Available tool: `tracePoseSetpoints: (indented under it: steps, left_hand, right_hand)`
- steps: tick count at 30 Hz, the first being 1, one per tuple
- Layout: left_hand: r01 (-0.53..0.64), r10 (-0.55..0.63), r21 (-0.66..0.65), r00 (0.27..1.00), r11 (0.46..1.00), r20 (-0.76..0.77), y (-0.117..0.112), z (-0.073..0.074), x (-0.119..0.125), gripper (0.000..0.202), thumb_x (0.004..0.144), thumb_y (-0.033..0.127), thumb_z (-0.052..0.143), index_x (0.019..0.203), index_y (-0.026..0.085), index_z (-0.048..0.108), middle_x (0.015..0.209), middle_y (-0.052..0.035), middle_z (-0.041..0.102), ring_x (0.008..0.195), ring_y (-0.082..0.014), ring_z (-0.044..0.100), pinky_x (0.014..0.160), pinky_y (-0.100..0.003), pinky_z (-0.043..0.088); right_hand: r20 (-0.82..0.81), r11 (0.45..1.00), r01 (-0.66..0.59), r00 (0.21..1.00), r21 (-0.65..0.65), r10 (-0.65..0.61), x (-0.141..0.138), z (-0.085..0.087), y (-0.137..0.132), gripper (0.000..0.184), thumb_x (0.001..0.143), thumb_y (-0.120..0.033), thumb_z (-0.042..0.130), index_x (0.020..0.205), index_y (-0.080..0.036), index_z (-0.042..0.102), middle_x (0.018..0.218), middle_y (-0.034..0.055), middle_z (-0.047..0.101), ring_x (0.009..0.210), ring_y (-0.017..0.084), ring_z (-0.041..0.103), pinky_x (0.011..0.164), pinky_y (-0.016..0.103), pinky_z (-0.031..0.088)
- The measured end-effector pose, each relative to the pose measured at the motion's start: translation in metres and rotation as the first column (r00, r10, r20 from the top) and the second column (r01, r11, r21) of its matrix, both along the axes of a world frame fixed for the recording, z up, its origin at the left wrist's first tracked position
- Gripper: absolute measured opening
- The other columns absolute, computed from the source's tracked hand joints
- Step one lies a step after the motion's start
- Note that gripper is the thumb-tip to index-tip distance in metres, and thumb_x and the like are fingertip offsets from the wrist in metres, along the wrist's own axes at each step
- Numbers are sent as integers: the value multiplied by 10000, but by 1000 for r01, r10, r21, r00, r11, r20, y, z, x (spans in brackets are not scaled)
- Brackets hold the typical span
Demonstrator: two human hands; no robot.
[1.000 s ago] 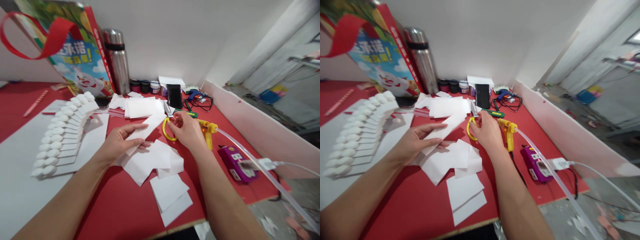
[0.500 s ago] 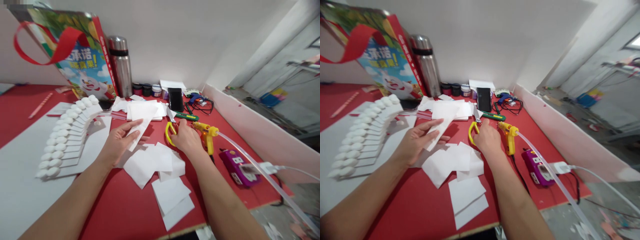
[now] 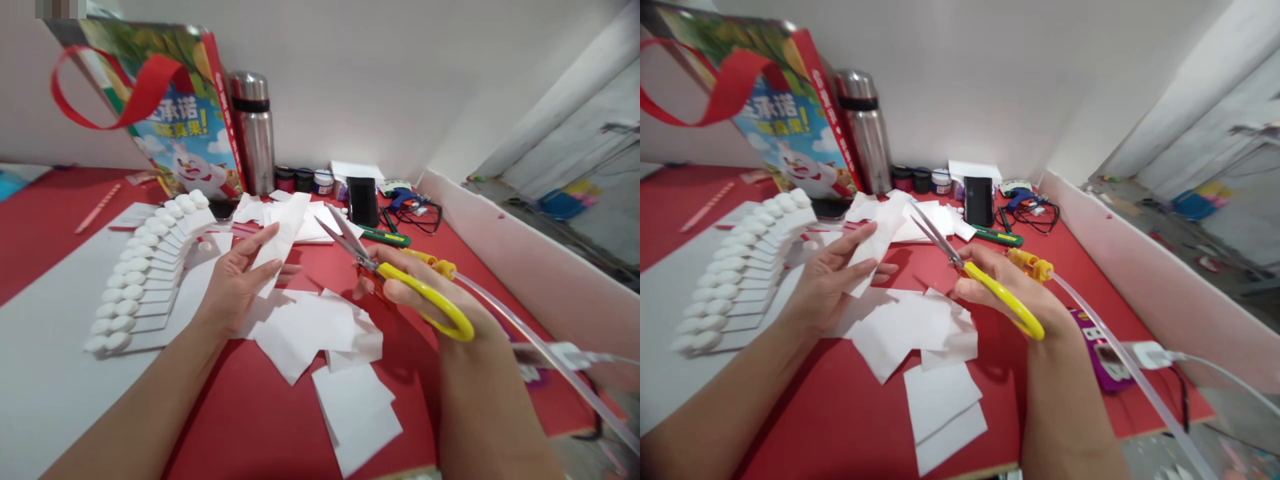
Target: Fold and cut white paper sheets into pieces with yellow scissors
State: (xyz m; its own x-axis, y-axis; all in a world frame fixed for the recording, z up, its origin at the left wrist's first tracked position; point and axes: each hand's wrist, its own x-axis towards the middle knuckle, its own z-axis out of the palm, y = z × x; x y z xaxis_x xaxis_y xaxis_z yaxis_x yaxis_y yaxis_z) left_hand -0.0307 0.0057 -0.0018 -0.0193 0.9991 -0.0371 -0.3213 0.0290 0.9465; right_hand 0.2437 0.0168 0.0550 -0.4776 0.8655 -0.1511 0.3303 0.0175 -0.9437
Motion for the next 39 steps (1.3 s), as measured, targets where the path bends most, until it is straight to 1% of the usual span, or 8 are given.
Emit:
tracePoseSetpoints:
  steps: [2,4,7,11,16,22,31,39]
  left_hand:
    - [-5,5,21,1000,1000,-17,0,1,0,629,798,205,811,1391,291,621,1542,-73,534,882,-198,783,783,-329,670]
    - [-10,11,29,999,1000,-34,-1,1,1,623,800,207,804,1390,289,620,1569,-75,501,879,-202,785,787,-338,670]
    - [16,-16,-2,999,1000,-37,-2,2,3,652,794,204,812,1408,272,603,1549,-97,524,884,-218,786,791,-332,668]
    - [77,-77,3,997,997,-15,-4,0,6,639,790,204,825,1389,277,615,1574,-81,492,877,-208,784,792,-319,671]
    - [139,-139,16,990,990,3,-5,-2,6,624,799,198,822,1378,303,614,1615,-48,434,883,-205,782,785,-316,674]
    - [158,-158,-22,987,987,-9,-7,0,9,687,783,226,836,1415,292,574,1615,-91,430,859,-223,785,763,-342,679]
    - [147,-147,1,989,989,-19,-9,-4,13,666,796,215,819,1410,281,570,1604,-96,438,897,-236,787,805,-336,671]
    - [154,-154,4,988,988,-1,-8,-4,13,636,797,195,815,1383,283,582,1614,-78,418,906,-232,787,804,-319,675]
  right_hand:
    - [130,1000,-18,991,12,17,0,1,1,370,827,-548,697,988,-237,577,792,-2,588,703,178,531,645,317,423]
    - [183,998,-70,981,8,67,1,0,3,352,830,-523,710,972,-226,587,767,-14,548,665,155,474,595,295,373]
    - [146,990,-134,979,-41,139,-1,-4,4,368,793,-497,760,970,-213,606,798,-12,531,692,154,469,587,279,364]
    - [126,987,-123,983,-99,135,-8,-5,4,348,776,-459,793,942,-209,617,797,-16,528,690,141,463,579,262,365]
    - [76,984,-119,989,-130,130,-14,-2,3,408,728,-509,815,892,-203,601,711,-45,486,593,106,389,514,245,317]
    - [84,986,-121,988,-117,131,-15,-6,4,398,729,-496,826,871,-199,601,725,-39,481,624,110,417,514,233,332]
    - [76,988,-121,989,-97,128,-16,-10,4,380,760,-500,808,890,-198,618,739,-24,512,645,124,442,522,247,334]
    - [76,982,-77,993,-172,91,-21,-9,2,372,739,-485,833,904,-210,646,712,-29,541,600,114,459,496,231,347]
